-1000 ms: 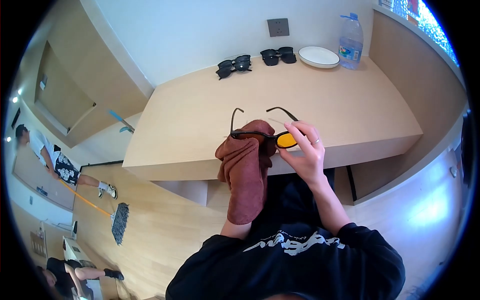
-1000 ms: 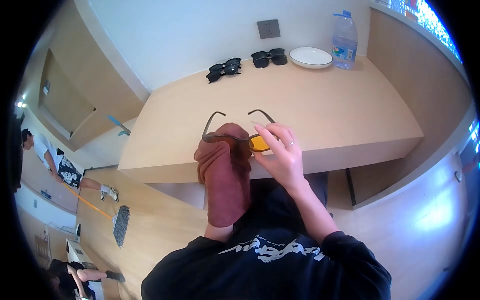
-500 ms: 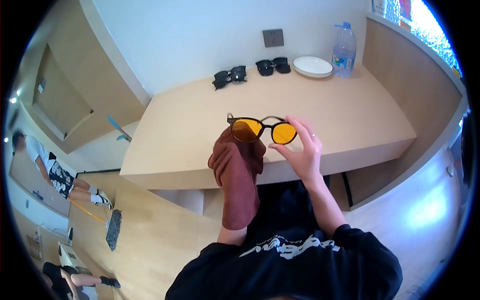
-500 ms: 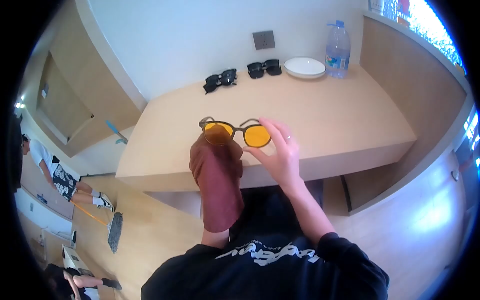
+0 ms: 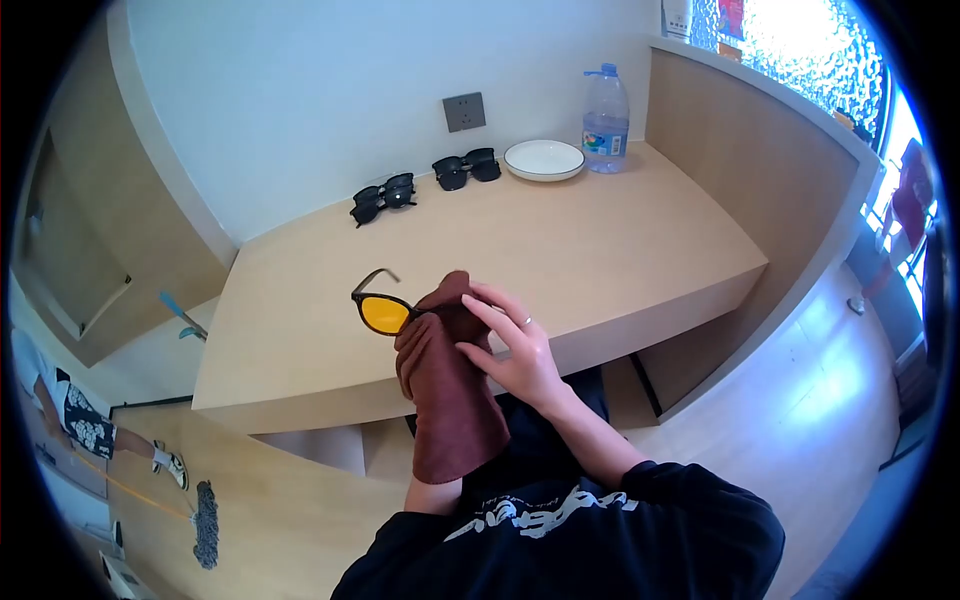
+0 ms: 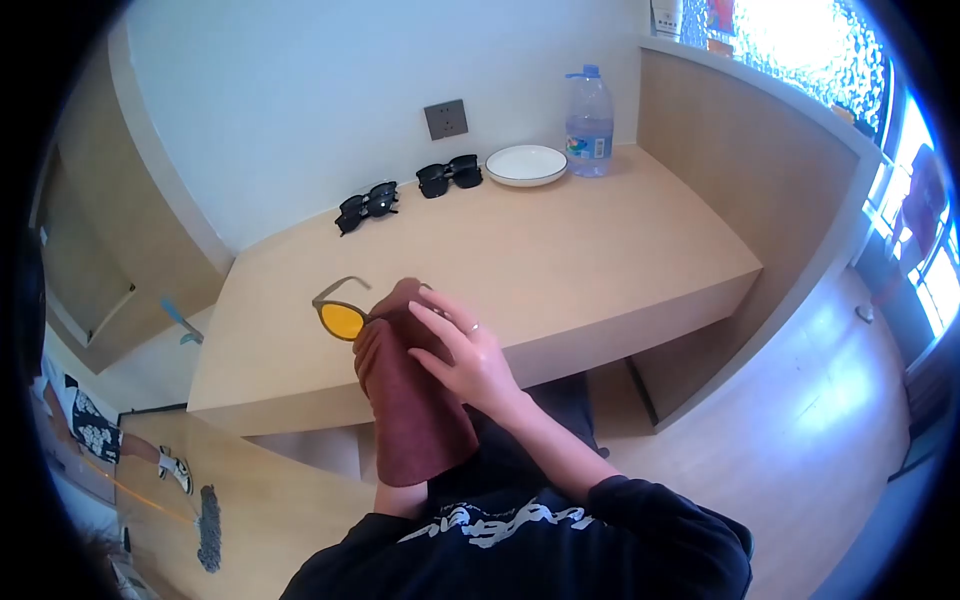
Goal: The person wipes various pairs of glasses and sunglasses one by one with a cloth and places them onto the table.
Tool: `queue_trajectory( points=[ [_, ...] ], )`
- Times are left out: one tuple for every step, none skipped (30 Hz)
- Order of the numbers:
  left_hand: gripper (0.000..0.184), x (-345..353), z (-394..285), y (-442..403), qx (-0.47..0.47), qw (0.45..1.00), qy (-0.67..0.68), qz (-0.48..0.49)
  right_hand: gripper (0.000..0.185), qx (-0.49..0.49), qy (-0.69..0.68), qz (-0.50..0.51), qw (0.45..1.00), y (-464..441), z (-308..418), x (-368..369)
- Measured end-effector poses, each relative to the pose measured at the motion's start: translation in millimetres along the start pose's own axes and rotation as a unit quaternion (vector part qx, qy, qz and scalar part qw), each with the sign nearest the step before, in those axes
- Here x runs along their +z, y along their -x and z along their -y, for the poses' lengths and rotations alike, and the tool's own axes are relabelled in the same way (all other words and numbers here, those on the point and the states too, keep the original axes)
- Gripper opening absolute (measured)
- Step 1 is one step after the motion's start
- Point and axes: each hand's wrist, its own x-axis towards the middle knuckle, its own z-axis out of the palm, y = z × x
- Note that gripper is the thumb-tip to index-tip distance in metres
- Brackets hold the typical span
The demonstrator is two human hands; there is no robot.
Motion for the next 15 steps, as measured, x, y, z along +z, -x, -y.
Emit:
queue_trajectory(
  points=[
    [0.047, -15.0, 5.0, -4.8, 0.008, 0.999, 0.002, 0.037, 0.067, 0.012, -0.01, -0.016, 1.0, 1.5, 2.3, 1.5],
    [0.046, -24.2, 7.0, -4.7, 0.015, 0.997, 0.005, 0.072, 0.069, 0.025, -0.021, -0.03, 0.999, 4.4, 5.2, 2.8],
    [0.045, -34.5, 9.1, -0.6, 0.024, 0.994, 0.007, 0.102, 0.069, 0.027, -0.024, -0.025, 0.999, 6.9, 6.2, 2.2],
    [0.045, -31.6, 2.6, 3.2, 0.029, 0.995, 0.006, 0.094, 0.07, 0.034, -0.008, -0.022, 0.999, 6.8, 3.6, 0.4],
    [0.047, -18.7, -11.1, 4.9, 0.076, 0.912, -0.389, 0.105, 0.071, 0.037, 0.005, -0.017, 0.999, 7.0, 0.7, 0.5],
    [0.05, -0.4, -30.1, 5.8, 0.102, 0.678, -0.722, 0.091, 0.068, 0.024, 0.008, -0.027, 0.999, 7.8, -2.4, 1.7],
    [0.051, 37.2, -59.6, 12.4, 0.024, 0.634, -0.768, 0.091, 0.066, 0.008, 0.008, -0.021, 1.0, 9.2, -5.7, 2.0],
    [0.051, 31.7, -57.8, 16.1, 0.025, 0.632, -0.772, 0.072, 0.064, -0.007, 0.008, -0.013, 1.0, 11.0, -8.4, 2.9],
    [0.048, 21.1, -51.0, 18.1, 0.094, 0.658, -0.746, 0.044, 0.062, 0.007, 0.006, -0.011, 1.0, 12.7, -8.3, 4.6],
    [0.046, 8.2, -41.1, 16.9, 0.163, 0.678, -0.716, 0.021, 0.061, 0.022, 0.006, -0.011, 1.0, 13.0, -8.0, 6.1],
    [0.043, -6.1, -28.4, 15.0, 0.232, 0.693, -0.682, 0.002, 0.061, 0.033, 0.018, -0.012, 0.999, 13.8, -8.4, 7.6],
    [0.04, -19.3, -13.7, 13.0, 0.299, 0.705, -0.642, -0.012, 0.061, 0.033, 0.012, -0.01, 0.999, 13.0, -8.8, 8.4],
    [0.038, -30.1, 1.6, 11.6, 0.364, 0.714, -0.598, -0.024, 0.061, 0.038, 0.022, -0.022, 0.999, 12.0, -9.6, 8.1],
    [0.035, -33.9, 14.2, 9.5, 0.425, 0.72, -0.548, -0.034, 0.061, 0.044, 0.034, -0.033, 0.998, 11.1, -11.0, 7.2],
    [0.037, -36.3, 28.2, 5.1, 0.417, 0.759, -0.496, -0.065, 0.062, 0.047, 0.026, -0.034, 0.998, 12.2, -14.6, 7.1]
  ],
)
